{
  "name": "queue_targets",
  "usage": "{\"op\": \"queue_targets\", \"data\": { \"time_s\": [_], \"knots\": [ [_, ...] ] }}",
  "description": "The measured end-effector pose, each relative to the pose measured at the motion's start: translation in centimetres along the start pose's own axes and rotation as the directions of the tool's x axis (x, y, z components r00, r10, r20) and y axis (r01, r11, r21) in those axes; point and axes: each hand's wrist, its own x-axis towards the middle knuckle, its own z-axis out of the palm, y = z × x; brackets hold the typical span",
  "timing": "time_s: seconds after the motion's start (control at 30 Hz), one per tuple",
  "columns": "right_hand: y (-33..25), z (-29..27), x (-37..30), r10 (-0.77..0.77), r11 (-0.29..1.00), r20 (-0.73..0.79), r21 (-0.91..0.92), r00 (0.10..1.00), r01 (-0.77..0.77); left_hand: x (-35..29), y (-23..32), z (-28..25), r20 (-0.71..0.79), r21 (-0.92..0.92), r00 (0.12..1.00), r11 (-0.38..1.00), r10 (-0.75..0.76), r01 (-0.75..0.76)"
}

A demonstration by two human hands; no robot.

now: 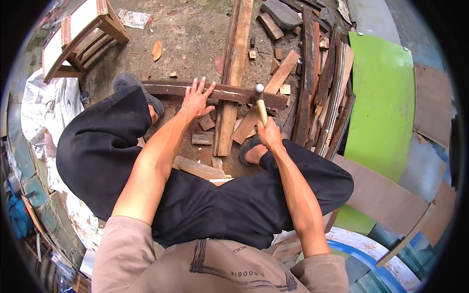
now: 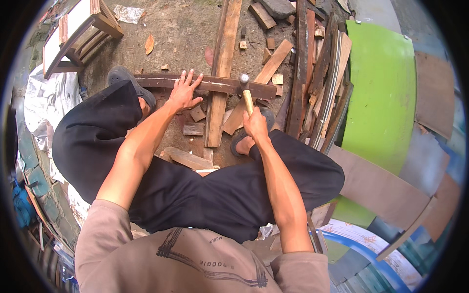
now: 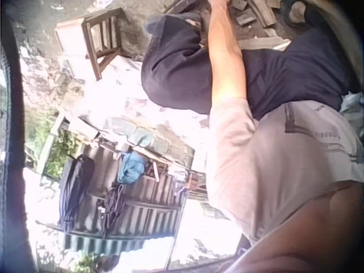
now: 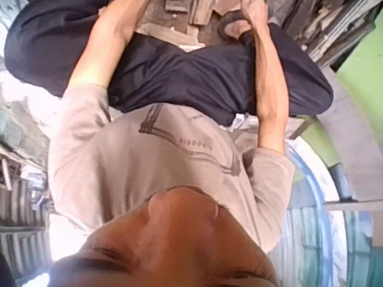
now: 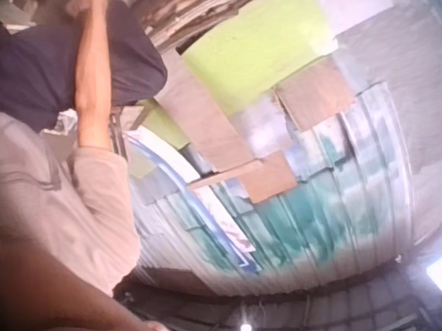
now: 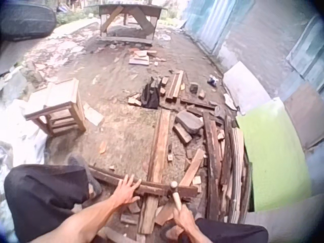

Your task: The person sits on the ground and uses a hammer to drive nails into a wooden frame. They repeatedly position the frame, strike nails, and adjust the wood pieces during the process.

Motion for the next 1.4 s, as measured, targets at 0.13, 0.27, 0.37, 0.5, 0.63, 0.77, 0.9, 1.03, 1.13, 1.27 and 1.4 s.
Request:
{"op": "queue_targets", "data": {
  "time_s": [0.13, 0.27, 0.37, 0.5, 0.63, 0.77, 0.9, 1.03, 1.13, 1.27, 1.4],
  "knots": [
    [-3.5, -3.0, -1.1, 0.107, 0.994, 0.136, -0.043, 0.985, -0.102, 0.3, -0.1, -0.7, 0.071, 0.006, 0.997, 1.0, 0.007, -0.007],
    [-2.7, -3.9, 2.4, 0.061, 0.981, 0.238, -0.193, 0.969, -0.014, 0.2, 0.1, -1.2, 0.151, -0.04, 0.988, 0.999, -0.016, 0.022],
    [-4.9, -5.1, 3.3, 0.097, 0.955, 0.294, -0.298, 0.951, -0.006, 1.1, -0.2, -2.6, 0.236, -0.099, 0.97, 0.991, -0.059, 0.085],
    [-4.6, -6.0, 4.7, 0.132, 0.932, 0.339, -0.363, 0.931, 0.0, 1.2, 0.0, -2.0, 0.174, -0.075, 0.984, 0.995, -0.047, 0.061],
    [-5.1, -6.0, 4.9, 0.163, 0.918, 0.344, -0.396, 0.925, -0.015, 0.9, 0.3, -1.2, 0.18, -0.073, 0.98, 0.993, -0.079, 0.094],
    [-6.8, -5.9, 4.4, 0.201, 0.898, 0.349, -0.439, 0.915, -0.029, 0.6, 0.0, -0.7, 0.18, -0.037, 0.98, 0.995, -0.086, 0.094],
    [-6.1, -6.0, 4.2, 0.221, 0.899, 0.335, -0.433, 0.916, -0.058, 0.6, 0.8, -1.1, 0.204, -0.049, 0.977, 0.996, -0.06, 0.071],
    [-6.6, -6.1, 4.4, 0.19, 0.901, 0.308, -0.431, 0.932, -0.041, 1.2, -0.1, -0.5, 0.162, -0.046, 0.986, 0.998, -0.042, 0.05],
    [-9.0, -6.5, 2.8, 0.291, 0.887, 0.281, -0.438, 0.915, -0.147, 1.1, -0.6, 0.1, 0.157, -0.076, 0.987, 0.996, -0.029, 0.041],
    [-6.6, -7.1, 3.5, 0.094, 0.793, 0.23, -0.605, 0.969, 0.067, 1.6, -0.8, 0.0, 0.145, -0.135, 0.989, 0.991, 0.028, -0.008],
    [-6.2, -7.6, 4.2, 0.07, 0.756, 0.252, -0.645, 0.965, 0.114, 1.2, -1.0, -0.3, 0.152, -0.196, 0.988, 0.981, 0.037, -0.007]
  ]
}}
